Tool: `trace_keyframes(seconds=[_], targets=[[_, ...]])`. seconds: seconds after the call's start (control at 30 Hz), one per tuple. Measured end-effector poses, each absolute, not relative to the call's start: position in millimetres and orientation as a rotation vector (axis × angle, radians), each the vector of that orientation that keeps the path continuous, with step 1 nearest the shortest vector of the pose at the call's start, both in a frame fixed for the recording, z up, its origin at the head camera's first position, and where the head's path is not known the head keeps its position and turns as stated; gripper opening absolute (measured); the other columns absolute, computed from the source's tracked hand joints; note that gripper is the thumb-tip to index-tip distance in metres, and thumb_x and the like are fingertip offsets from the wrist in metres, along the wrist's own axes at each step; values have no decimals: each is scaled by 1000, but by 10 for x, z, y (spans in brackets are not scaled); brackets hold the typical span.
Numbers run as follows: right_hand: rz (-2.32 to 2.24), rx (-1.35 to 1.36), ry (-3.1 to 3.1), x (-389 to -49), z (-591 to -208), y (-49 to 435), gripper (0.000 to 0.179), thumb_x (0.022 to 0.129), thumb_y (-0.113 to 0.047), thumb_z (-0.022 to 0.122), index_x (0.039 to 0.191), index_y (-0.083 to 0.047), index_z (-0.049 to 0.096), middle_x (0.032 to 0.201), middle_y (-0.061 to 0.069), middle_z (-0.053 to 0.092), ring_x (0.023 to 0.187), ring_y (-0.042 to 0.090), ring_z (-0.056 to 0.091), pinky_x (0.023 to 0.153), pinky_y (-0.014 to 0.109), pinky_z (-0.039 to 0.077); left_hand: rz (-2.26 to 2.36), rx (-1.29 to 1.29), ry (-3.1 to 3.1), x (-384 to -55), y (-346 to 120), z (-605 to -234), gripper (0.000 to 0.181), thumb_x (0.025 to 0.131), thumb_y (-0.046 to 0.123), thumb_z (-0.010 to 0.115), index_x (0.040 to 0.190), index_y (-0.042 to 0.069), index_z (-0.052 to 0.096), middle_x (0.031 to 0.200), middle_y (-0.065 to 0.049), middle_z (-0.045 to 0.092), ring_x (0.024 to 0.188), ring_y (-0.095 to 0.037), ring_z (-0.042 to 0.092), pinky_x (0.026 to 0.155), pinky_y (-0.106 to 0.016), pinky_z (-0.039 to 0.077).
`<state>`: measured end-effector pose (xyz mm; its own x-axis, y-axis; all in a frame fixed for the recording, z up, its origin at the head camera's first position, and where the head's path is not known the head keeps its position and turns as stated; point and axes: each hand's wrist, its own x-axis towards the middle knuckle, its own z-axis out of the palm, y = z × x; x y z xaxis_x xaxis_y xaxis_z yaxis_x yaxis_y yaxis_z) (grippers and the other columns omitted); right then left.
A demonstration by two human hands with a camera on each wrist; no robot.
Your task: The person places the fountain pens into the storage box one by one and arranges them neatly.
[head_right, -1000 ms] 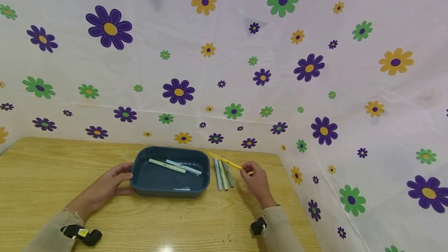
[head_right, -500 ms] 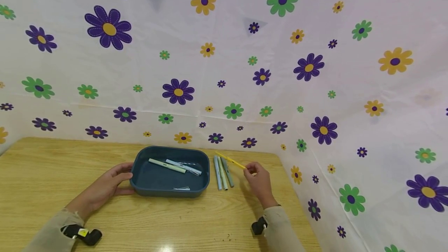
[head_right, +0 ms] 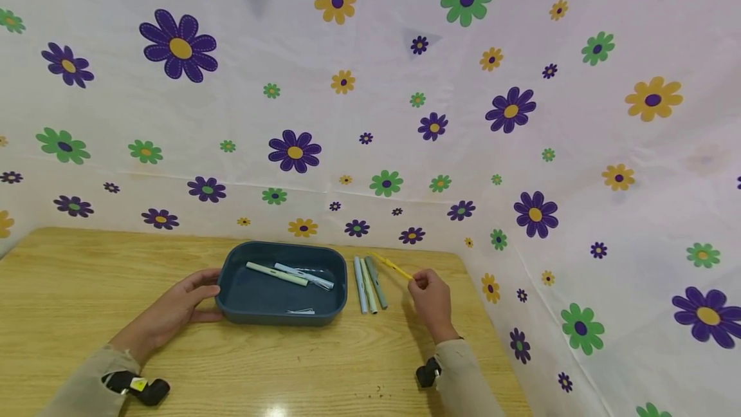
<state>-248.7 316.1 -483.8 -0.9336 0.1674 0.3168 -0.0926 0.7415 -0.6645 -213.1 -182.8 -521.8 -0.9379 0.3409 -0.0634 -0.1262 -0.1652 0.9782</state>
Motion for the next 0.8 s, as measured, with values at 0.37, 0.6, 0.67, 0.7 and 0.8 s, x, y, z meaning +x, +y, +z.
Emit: trace_keyframes(seconds=[0.37, 0.6, 0.67, 0.7, 0.8], targets=[[1028, -153, -2705, -2450, -4868, 3169, 13, 90, -20, 61, 94, -8, 64, 85, 8, 64, 63, 17, 56, 53, 28, 49, 2172, 229, 1803, -2118, -1803, -5216, 59, 96, 28, 56, 144, 6, 31, 146, -16, 31, 120, -34, 52, 93, -46, 52], [1000, -148, -2804, -2404, -4840, 3076, 13, 86, -18, 65, 91, -6, 67, 83, 6, 65, 63, 15, 56, 56, 28, 50, 2167, 236, 1808, -2106, -1810, -5202, 60, 96, 28, 55, 145, 5, 29, 147, -17, 29, 120, -35, 52, 93, -46, 52], [1003, -139, -2823, -2377, -4830, 3034, 13, 86, -18, 66, 90, -6, 67, 82, 5, 64, 63, 15, 56, 56, 28, 50, 2161, 238, 1809, -2110, -1817, -5207, 60, 96, 29, 55, 145, 6, 29, 148, -17, 29, 120, -35, 51, 93, -46, 52], [998, -116, -2831, -2362, -4825, 3012, 13, 86, -18, 66, 89, -6, 67, 82, 5, 64, 64, 15, 56, 56, 28, 50, 2158, 238, 1813, -2111, -1819, -5209, 60, 96, 29, 55, 145, 6, 29, 148, -17, 28, 120, -35, 51, 93, -46, 52], [993, -78, -2864, -2322, -4818, 2948, 11, 85, -17, 67, 85, -6, 67, 78, 4, 64, 63, 15, 56, 54, 28, 49, 2152, 237, 1821, -2115, -1821, -5213, 60, 96, 30, 55, 145, 6, 29, 148, -17, 29, 120, -36, 51, 93, -46, 52]])
